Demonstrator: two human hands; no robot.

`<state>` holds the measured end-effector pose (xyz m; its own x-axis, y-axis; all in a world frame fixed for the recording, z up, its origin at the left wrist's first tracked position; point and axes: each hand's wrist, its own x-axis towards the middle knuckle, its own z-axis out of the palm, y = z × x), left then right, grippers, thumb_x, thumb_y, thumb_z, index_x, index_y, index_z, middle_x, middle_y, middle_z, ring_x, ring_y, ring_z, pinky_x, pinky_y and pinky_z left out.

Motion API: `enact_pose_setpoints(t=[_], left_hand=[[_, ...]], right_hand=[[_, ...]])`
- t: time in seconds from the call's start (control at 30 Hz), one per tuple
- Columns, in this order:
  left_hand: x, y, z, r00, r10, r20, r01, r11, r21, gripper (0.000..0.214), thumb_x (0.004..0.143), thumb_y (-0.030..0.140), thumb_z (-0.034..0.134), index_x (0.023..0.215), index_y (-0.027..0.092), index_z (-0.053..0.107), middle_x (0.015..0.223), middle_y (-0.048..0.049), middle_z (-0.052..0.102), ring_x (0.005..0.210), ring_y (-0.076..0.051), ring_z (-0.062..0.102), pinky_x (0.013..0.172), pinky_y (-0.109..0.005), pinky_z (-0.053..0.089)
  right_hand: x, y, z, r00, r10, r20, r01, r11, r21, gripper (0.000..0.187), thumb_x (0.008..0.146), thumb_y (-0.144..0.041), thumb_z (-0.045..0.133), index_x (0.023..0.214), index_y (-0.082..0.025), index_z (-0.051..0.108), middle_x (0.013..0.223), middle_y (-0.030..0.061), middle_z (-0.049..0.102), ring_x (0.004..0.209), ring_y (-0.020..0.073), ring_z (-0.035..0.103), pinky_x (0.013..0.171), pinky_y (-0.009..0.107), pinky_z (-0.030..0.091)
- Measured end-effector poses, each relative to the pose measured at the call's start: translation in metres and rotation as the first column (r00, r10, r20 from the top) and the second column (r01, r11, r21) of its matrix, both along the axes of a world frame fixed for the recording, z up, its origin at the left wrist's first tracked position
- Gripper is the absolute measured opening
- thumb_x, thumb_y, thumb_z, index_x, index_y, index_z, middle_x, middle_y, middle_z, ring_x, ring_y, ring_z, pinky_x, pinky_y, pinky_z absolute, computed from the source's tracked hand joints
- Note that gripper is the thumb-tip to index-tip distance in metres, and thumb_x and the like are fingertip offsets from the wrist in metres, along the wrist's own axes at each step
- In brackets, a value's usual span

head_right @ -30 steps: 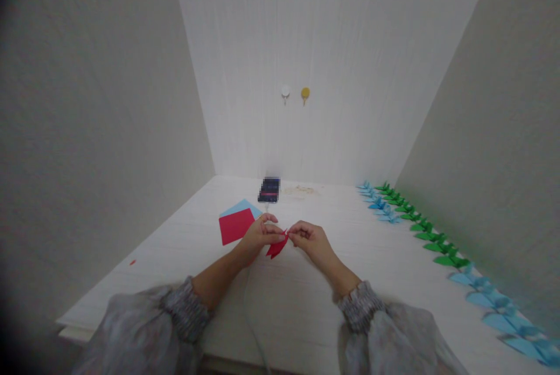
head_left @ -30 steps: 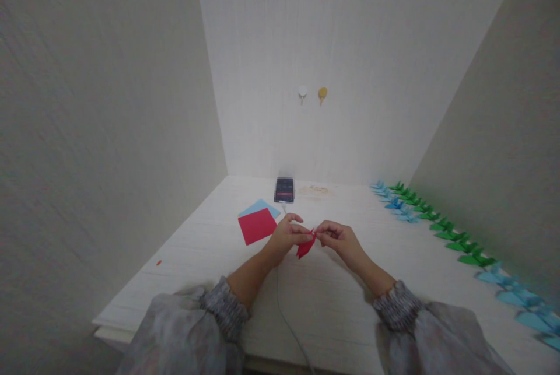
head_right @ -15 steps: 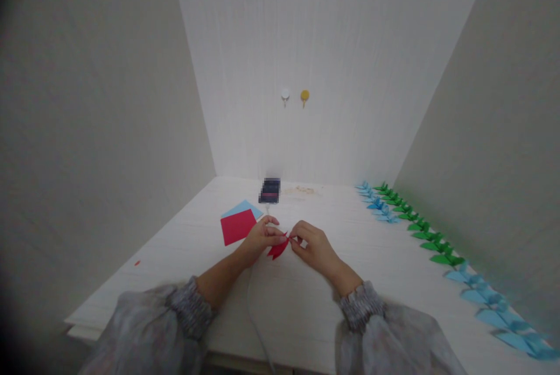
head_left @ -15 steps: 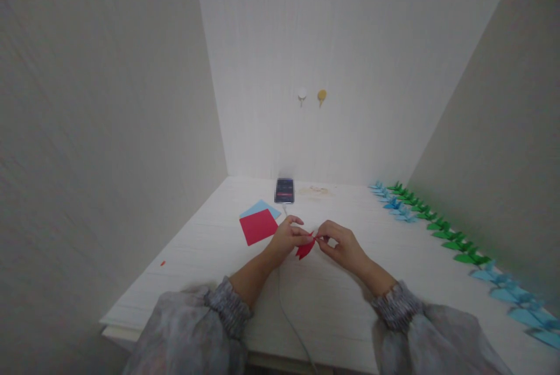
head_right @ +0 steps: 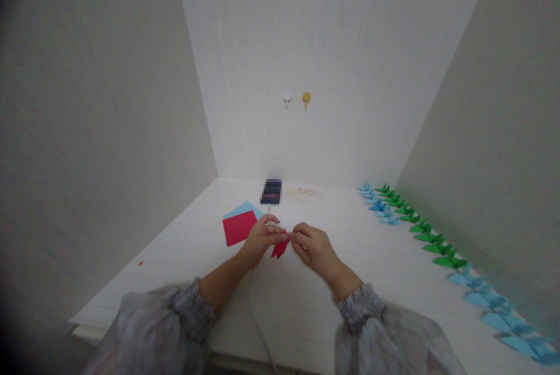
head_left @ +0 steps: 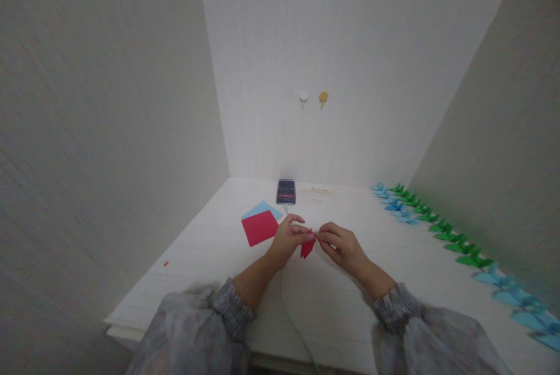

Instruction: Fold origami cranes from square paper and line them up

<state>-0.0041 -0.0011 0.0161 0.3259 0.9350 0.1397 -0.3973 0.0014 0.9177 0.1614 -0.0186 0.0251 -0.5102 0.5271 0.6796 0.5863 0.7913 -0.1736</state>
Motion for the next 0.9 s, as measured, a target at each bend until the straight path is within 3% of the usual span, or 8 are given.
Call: enact_pose_setpoints(t=[0.23, 0.6, 0.77, 0.9], left_hand=[[0.000, -0.001, 0.003, 0.998, 0.006, 0.055, -0.006, 1.000, 0.007, 0.045, 0.054, 0.019, 0.070, 0.083, 0.017, 0.036, 0.062, 0.0001, 0.062, 0.057, -0.012, 0.058, 0.058, -0.024, 0.042], [0.000, 0.000, 0.002, 0.999, 0.036, 0.037, -0.037, 0.999, 0.028, 0.045, 0.054, 0.019, 0.071, 0.083, 0.017, 0.037, 0.064, 0.0000, 0.061, 0.056, -0.011, 0.057, 0.056, -0.024, 0.042], [0.004, 0.000, 0.000, 0.998, 0.054, 0.019, -0.055, 0.995, 0.080, 0.041, 0.057, 0.021, 0.068, 0.082, 0.017, 0.035, 0.064, 0.0004, 0.061, 0.055, -0.009, 0.056, 0.055, -0.021, 0.040], [0.005, 0.000, -0.001, 0.996, 0.086, -0.028, -0.081, 0.988, 0.134, 0.041, 0.058, 0.023, 0.067, 0.082, 0.017, 0.035, 0.063, 0.0015, 0.060, 0.051, -0.007, 0.053, 0.050, -0.018, 0.037]], right_hand=[[0.000, -0.001, -0.001, 0.999, 0.004, -0.037, -0.006, 0.998, -0.063, 0.017, 0.078, -0.017, 0.045, 0.088, -0.020, 0.058, 0.081, 0.0066, 0.056, 0.068, 0.0132, 0.053, 0.059, 0.024, 0.043], [-0.013, -0.002, 0.000, 0.930, 0.022, -0.366, -0.115, 0.966, -0.233, 0.011, 0.076, -0.020, 0.049, 0.074, -0.019, 0.060, 0.074, 0.0050, 0.055, 0.064, 0.0132, 0.052, 0.054, 0.025, 0.044], [-0.017, 0.002, -0.003, 0.827, -0.085, -0.555, -0.217, 0.863, -0.455, 0.016, 0.072, -0.031, 0.056, 0.065, -0.017, 0.058, 0.072, 0.0032, 0.054, 0.055, 0.0107, 0.050, 0.046, 0.023, 0.043], [-0.021, 0.003, -0.005, 0.744, -0.240, -0.623, -0.251, 0.764, -0.595, 0.021, 0.066, -0.037, 0.060, 0.068, -0.016, 0.057, 0.056, -0.0016, 0.051, 0.046, 0.0089, 0.047, 0.044, 0.022, 0.041]])
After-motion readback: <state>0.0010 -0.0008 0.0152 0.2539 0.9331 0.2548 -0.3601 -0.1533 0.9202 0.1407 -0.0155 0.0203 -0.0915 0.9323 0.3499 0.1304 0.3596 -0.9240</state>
